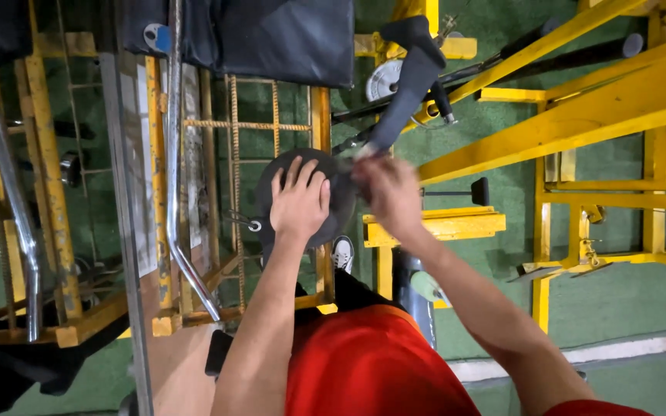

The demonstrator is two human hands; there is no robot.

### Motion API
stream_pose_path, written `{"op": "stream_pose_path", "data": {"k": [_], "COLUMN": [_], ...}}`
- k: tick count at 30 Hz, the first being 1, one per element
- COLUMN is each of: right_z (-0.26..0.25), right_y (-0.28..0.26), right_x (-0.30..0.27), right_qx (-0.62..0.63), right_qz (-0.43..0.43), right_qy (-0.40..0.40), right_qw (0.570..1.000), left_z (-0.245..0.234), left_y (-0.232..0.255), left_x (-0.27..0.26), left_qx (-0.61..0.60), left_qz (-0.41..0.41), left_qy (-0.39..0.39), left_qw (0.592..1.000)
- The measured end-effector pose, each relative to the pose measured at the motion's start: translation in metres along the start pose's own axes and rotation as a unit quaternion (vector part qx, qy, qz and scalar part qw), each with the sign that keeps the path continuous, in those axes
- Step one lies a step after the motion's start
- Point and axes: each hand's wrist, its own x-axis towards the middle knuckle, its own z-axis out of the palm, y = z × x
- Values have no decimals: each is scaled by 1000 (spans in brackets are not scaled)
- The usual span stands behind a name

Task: Cleaning and wiping down various gym machine attachments and a weight ball with a cloth.

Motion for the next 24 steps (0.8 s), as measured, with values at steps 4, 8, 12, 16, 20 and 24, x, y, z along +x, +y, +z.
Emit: {"op": "stream_pose_path", "data": {"k": [4,8,12,16,20,24], "right_z": [-51,-77,-80,-71,-56,-56], "right_y": [29,63,79,88,94,83], "right_x": [68,129,164,178,178,175], "right_qx": [51,65,162,73,-17,-42], "right_qz": [21,-22,-11,-57,-11,36], "right_qy": [149,113,-18,-18,-1,-5], "right_qw": [987,991,987,996,1000,998], "left_z": [-3,-3,-1,-2,-4,-7], "left_y": [-1,3,0,0,0,1], "left_x": [-3,-4,-4,-5,-3,-1], "left_qx": [-9,-9,-4,-2,-7,-17], "left_qz": [-1,-1,-6,-4,-2,3], "left_qy": [-8,-25,-20,-20,-12,2], "left_qw": [1000,1000,1000,1000,1000,1000]}}
